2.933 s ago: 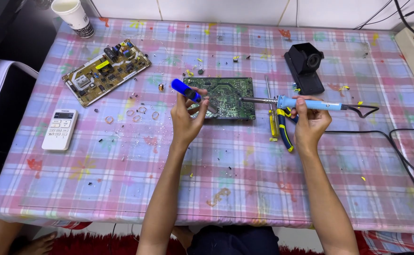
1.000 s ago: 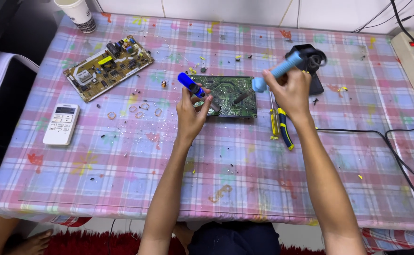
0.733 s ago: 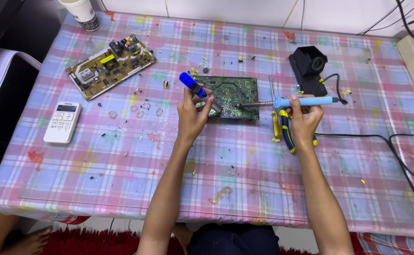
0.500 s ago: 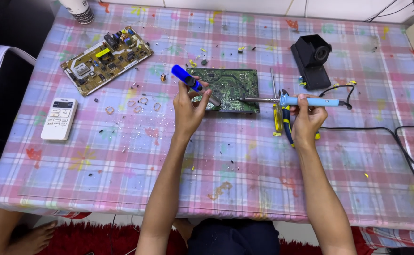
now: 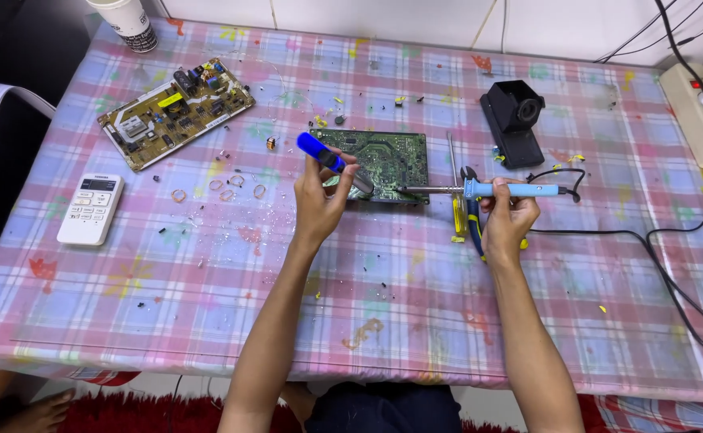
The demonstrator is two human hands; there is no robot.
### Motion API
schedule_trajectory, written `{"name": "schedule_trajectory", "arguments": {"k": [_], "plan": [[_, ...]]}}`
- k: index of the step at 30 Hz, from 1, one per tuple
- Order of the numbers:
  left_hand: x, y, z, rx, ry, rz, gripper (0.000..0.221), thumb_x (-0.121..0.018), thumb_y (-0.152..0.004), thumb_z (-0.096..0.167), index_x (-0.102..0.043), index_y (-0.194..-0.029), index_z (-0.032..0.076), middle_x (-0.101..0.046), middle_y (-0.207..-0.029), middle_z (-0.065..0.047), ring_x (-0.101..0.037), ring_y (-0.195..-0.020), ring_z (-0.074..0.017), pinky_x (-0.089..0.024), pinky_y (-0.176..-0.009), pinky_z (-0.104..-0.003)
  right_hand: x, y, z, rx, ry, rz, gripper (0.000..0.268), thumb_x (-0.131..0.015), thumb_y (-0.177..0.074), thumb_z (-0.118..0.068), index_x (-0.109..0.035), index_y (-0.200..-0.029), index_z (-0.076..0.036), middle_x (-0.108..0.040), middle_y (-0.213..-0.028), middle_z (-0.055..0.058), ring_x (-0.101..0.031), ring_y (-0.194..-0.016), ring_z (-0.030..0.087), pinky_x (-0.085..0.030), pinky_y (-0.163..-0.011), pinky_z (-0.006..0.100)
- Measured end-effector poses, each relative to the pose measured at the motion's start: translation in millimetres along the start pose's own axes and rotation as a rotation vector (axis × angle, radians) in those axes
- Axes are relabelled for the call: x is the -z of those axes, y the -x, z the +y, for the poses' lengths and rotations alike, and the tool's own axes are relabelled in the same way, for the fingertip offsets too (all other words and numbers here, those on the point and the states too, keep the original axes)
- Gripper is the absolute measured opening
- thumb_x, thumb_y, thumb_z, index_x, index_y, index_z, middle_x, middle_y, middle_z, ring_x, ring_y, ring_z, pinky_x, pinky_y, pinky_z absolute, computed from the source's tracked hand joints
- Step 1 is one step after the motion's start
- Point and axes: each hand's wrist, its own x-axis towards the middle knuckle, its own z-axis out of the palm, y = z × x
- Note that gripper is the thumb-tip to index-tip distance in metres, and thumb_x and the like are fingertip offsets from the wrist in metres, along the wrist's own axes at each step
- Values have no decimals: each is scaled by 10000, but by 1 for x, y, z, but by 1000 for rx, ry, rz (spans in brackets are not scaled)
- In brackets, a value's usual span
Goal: Removing solder from a printed circuit board using a soldering iron and a manual desoldering pump.
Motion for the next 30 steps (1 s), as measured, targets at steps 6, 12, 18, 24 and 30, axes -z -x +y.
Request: {"name": "schedule_trajectory", "arguments": {"k": [6,12,18,24,30], "plan": [[0,0,7,0,-1,-10,224,-578,-880,102,-447,-1039,14,-648,-911,-132,-670,-778,-288,-583,-587,-346,6,-7,11,-6,0,30,93,-628,-852,-75,-571,-811,-14,-595,-697,122,-542,-449,125,-448,-402,204],[-2,1,7,-4,43,-19,213,-542,-908,143,-442,-1043,10,-644,-912,-145,-667,-805,-300,-572,-593,-329,4,-3,7,5,8,5,93,-621,-857,-62,-569,-804,-6,-593,-701,133,-537,-448,126,-438,-405,208],[-4,2,8,-13,24,-52,205,-538,-913,147,-441,-1038,16,-646,-916,-145,-664,-821,-301,-572,-585,-318,2,-2,-4,0,25,-5,96,-629,-853,-79,-571,-806,-20,-604,-707,130,-539,-447,116,-444,-402,204],[-4,2,7,-29,14,-53,204,-538,-913,138,-444,-1038,9,-648,-913,-147,-664,-819,-305,-569,-570,-314,8,-8,8,-15,40,23,100,-647,-829,-95,-577,-798,-30,-607,-695,127,-535,-434,116,-444,-395,202],[-4,2,7,-36,6,-50,197,-548,-906,128,-448,-1025,6,-651,-906,-150,-664,-812,-310,-572,-566,-320,10,-12,5,-40,19,56,80,-641,-817,-86,-579,-795,-40,-606,-685,108,-532,-420,107,-444,-380,191]]}}
